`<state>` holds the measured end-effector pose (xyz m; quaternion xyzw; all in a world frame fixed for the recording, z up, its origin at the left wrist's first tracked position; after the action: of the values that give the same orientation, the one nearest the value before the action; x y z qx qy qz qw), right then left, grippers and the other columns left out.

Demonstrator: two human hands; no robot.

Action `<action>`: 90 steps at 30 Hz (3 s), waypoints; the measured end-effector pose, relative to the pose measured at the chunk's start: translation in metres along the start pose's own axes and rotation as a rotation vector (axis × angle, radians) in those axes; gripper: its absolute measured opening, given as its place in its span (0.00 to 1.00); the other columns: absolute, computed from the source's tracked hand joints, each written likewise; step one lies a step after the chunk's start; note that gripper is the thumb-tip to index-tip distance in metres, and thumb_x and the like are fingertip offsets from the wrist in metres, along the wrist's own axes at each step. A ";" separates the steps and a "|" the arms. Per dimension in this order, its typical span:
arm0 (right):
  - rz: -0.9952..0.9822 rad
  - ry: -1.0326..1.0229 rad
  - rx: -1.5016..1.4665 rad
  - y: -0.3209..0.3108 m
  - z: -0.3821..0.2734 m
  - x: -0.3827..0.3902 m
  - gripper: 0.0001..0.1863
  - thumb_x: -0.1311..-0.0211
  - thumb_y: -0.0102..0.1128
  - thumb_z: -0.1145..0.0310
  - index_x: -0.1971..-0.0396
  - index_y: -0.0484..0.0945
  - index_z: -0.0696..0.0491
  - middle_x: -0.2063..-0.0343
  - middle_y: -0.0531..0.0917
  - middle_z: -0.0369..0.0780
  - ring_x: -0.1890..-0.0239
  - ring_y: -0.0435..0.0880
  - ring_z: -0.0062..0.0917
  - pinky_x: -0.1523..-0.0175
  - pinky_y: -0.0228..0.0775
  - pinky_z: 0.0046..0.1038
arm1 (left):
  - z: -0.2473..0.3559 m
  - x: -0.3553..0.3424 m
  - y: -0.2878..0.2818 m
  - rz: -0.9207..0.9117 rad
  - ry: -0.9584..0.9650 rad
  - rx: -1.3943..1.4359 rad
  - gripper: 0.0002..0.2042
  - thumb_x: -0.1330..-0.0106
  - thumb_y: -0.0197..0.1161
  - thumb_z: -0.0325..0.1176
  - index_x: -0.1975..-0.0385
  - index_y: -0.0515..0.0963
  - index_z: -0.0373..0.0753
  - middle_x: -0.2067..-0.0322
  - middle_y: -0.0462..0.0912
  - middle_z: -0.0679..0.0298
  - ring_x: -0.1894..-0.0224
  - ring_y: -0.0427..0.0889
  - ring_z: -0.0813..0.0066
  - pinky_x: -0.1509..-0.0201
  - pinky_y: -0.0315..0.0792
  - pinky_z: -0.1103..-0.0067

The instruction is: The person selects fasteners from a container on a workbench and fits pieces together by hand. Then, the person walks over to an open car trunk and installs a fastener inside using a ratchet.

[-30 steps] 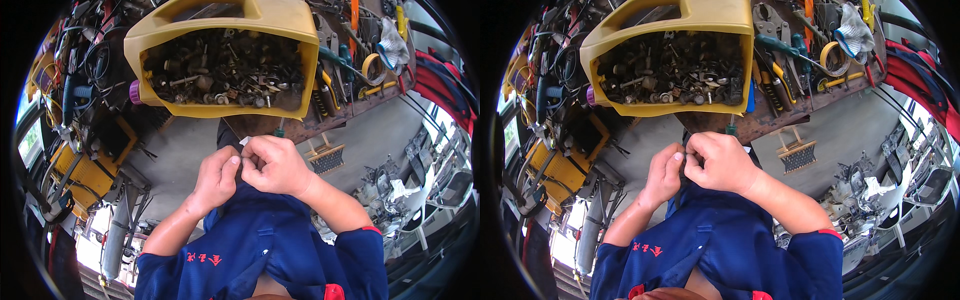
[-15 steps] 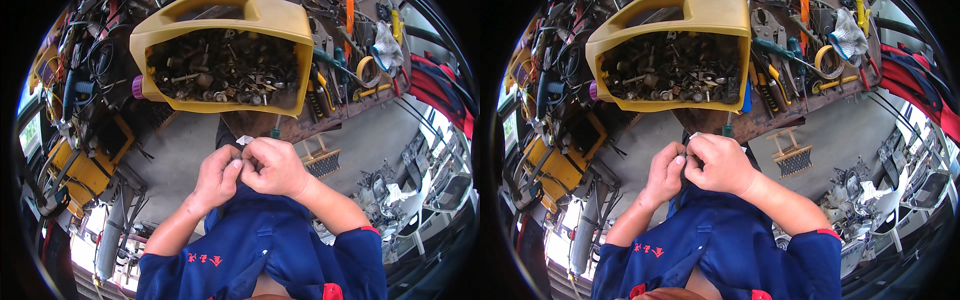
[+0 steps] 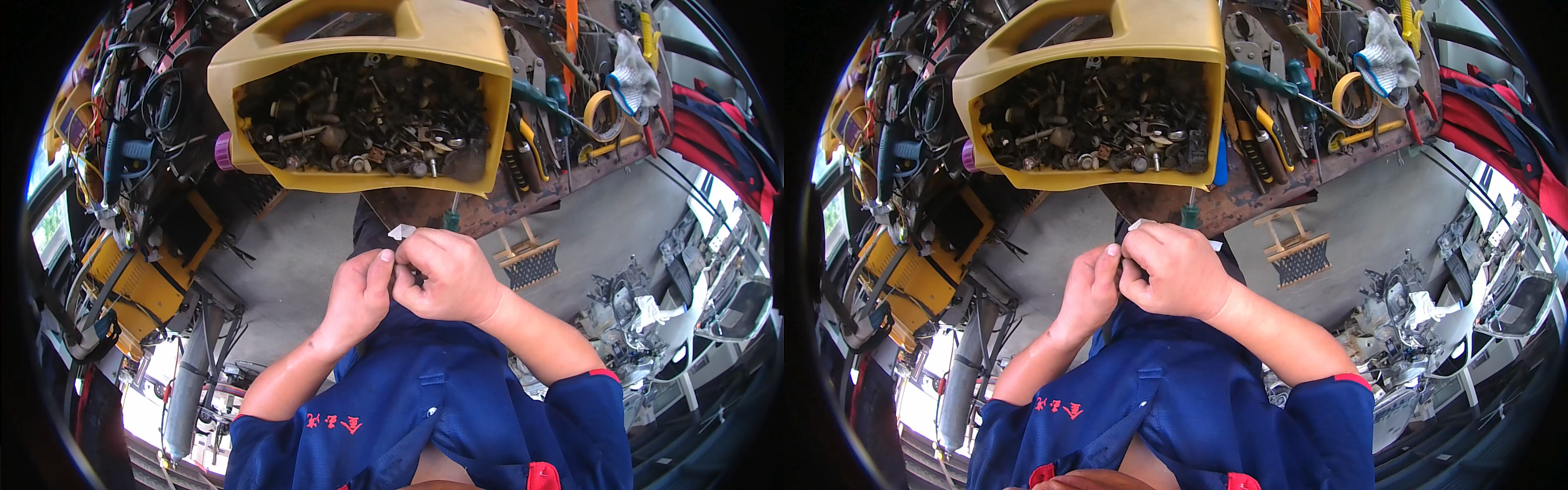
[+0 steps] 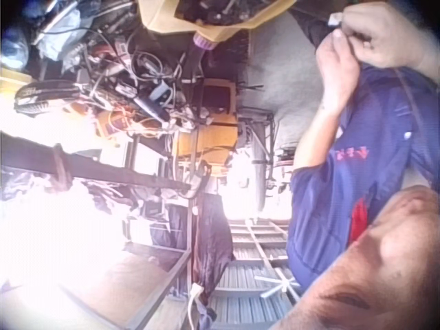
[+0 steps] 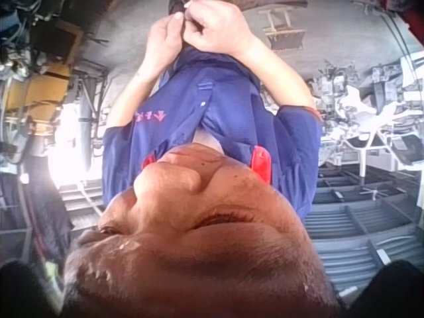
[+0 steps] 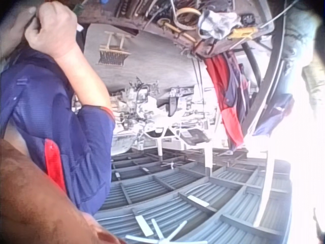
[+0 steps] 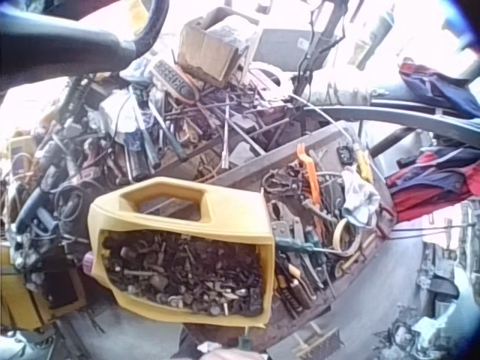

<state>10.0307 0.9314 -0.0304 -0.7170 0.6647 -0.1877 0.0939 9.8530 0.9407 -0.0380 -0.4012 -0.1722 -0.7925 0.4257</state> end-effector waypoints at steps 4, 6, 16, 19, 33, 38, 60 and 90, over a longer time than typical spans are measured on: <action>-0.031 -0.055 0.086 0.002 0.004 0.005 0.09 0.54 0.69 0.77 0.75 0.76 0.52 0.79 0.78 0.39 0.77 0.81 0.35 0.71 0.75 0.34 | -0.002 -0.001 -0.004 -0.176 -0.523 0.426 0.21 0.18 0.51 0.44 0.68 0.78 0.34 0.81 0.73 0.56 0.73 0.79 0.70 0.68 0.72 0.67; -0.049 -0.029 0.039 0.002 0.004 0.002 0.09 0.54 0.69 0.77 0.75 0.76 0.53 0.79 0.78 0.39 0.78 0.81 0.34 0.72 0.76 0.33 | 0.000 -0.005 -0.006 -0.185 -0.539 0.338 0.19 0.19 0.51 0.41 0.68 0.77 0.33 0.80 0.74 0.57 0.74 0.78 0.69 0.67 0.72 0.67; -0.065 0.089 -0.128 0.000 -0.003 -0.008 0.07 0.53 0.68 0.78 0.74 0.78 0.55 0.79 0.79 0.40 0.80 0.82 0.30 0.73 0.75 0.29 | 0.005 0.000 -0.014 -0.158 0.057 0.082 0.15 0.20 0.53 0.36 0.67 0.78 0.32 0.78 0.75 0.60 0.73 0.77 0.73 0.66 0.71 0.71; -0.063 0.073 -0.101 0.000 -0.007 -0.009 0.07 0.49 0.67 0.73 0.75 0.75 0.53 0.78 0.79 0.41 0.75 0.82 0.39 0.70 0.77 0.37 | 0.007 0.001 -0.012 -0.095 0.030 0.131 0.19 0.18 0.51 0.39 0.70 0.76 0.32 0.79 0.74 0.64 0.74 0.73 0.75 0.67 0.70 0.72; -0.037 0.008 -0.023 0.000 0.002 0.005 0.09 0.51 0.66 0.73 0.75 0.73 0.53 0.79 0.76 0.42 0.76 0.81 0.42 0.71 0.76 0.41 | 0.008 0.001 -0.004 -0.095 0.084 0.053 0.14 0.22 0.53 0.36 0.67 0.78 0.33 0.77 0.76 0.60 0.72 0.73 0.72 0.64 0.73 0.70; -0.038 -0.018 0.022 -0.002 0.000 0.013 0.09 0.50 0.67 0.73 0.75 0.73 0.53 0.80 0.76 0.42 0.76 0.81 0.41 0.71 0.77 0.40 | -0.005 0.007 0.006 -0.058 0.056 0.039 0.18 0.19 0.52 0.38 0.72 0.75 0.33 0.79 0.73 0.64 0.73 0.70 0.76 0.66 0.69 0.72; -0.264 -0.543 0.824 0.004 -0.034 -0.173 0.21 0.33 0.57 0.64 0.42 0.83 0.51 0.41 0.83 0.44 0.38 0.80 0.36 0.40 0.75 0.39 | -0.031 0.030 -0.004 0.149 -0.048 0.331 0.26 0.15 0.40 0.45 0.76 0.70 0.36 0.82 0.64 0.69 0.78 0.64 0.78 0.72 0.62 0.78; -0.218 -0.487 0.971 -0.068 -0.020 -0.110 0.10 0.38 0.66 0.61 0.60 0.86 0.48 0.54 0.84 0.39 0.48 0.84 0.33 0.49 0.82 0.37 | -0.043 0.036 -0.025 0.156 -0.056 0.401 0.25 0.15 0.41 0.46 0.76 0.70 0.36 0.83 0.63 0.69 0.79 0.64 0.78 0.73 0.62 0.77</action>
<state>10.0800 1.0492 -0.0018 -0.6787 0.3827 -0.3103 0.5446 9.8004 0.9097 -0.0346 -0.3423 -0.3066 -0.6955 0.5524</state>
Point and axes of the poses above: each hand's wrist, its own x-axis away from the middle knuckle, its own y-axis out of the palm, z = x × y, the point moved 2 cm from there along -x, towards the middle knuckle
